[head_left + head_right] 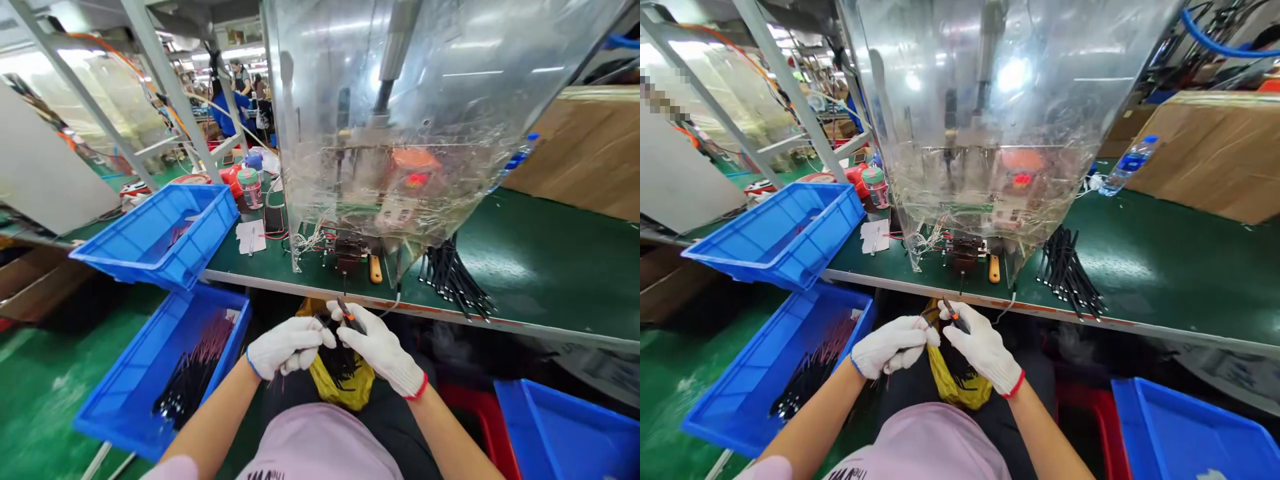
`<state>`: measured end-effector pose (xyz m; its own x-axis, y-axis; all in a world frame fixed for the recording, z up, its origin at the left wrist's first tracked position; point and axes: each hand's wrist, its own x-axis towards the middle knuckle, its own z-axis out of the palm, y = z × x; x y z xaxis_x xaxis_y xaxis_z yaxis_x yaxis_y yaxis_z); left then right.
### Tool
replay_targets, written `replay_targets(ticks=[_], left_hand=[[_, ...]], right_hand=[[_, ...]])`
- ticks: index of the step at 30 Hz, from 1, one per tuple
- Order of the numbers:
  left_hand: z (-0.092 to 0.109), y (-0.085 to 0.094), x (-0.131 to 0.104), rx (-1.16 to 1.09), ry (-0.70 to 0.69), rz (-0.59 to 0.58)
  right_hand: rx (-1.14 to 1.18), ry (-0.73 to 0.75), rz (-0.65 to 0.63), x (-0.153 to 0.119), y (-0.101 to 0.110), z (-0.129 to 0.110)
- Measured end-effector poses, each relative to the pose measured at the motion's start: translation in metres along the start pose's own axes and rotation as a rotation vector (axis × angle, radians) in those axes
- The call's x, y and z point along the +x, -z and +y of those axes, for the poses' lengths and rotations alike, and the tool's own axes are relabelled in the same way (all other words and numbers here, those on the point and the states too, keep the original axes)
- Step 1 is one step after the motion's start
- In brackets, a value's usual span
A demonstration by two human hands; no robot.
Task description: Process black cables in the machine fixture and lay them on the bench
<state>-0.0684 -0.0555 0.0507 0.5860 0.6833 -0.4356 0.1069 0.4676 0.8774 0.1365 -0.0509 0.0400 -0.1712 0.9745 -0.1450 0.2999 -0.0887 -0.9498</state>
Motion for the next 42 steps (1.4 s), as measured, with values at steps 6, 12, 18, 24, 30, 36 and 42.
replay_targets(ticks=[6,12,18,24,30,36,42], left_hand=[[0.013,-0.014,0.008,-0.074,-0.026,-0.09],[0.008,-0.018,0.018,-0.12,-0.012,0.061],[0.002,-0.024,0.033,-0.258,-0.18,0.214],[-0.001,-0.021,0.036,-0.15,-0.223,0.185],[0.002,-0.023,0.03,-0.026,-0.23,0.223],[0.004,-0.027,0.027,0.083,-0.201,0.314],[0.009,-0.032,0.019,0.138,-0.378,0.446]], right_hand=[[-0.1,0.073,0.104,-0.001,-0.003,0.001],[-0.228,0.248,0.269,0.0,-0.001,-0.001],[-0.454,0.482,0.321,0.004,0.007,0.001],[-0.575,0.601,0.32,0.004,0.006,0.001],[-0.513,0.418,0.316,0.004,0.002,-0.001],[-0.465,0.247,0.314,0.0,-0.003,-0.007],[0.087,0.022,0.102,-0.002,-0.006,-0.008]])
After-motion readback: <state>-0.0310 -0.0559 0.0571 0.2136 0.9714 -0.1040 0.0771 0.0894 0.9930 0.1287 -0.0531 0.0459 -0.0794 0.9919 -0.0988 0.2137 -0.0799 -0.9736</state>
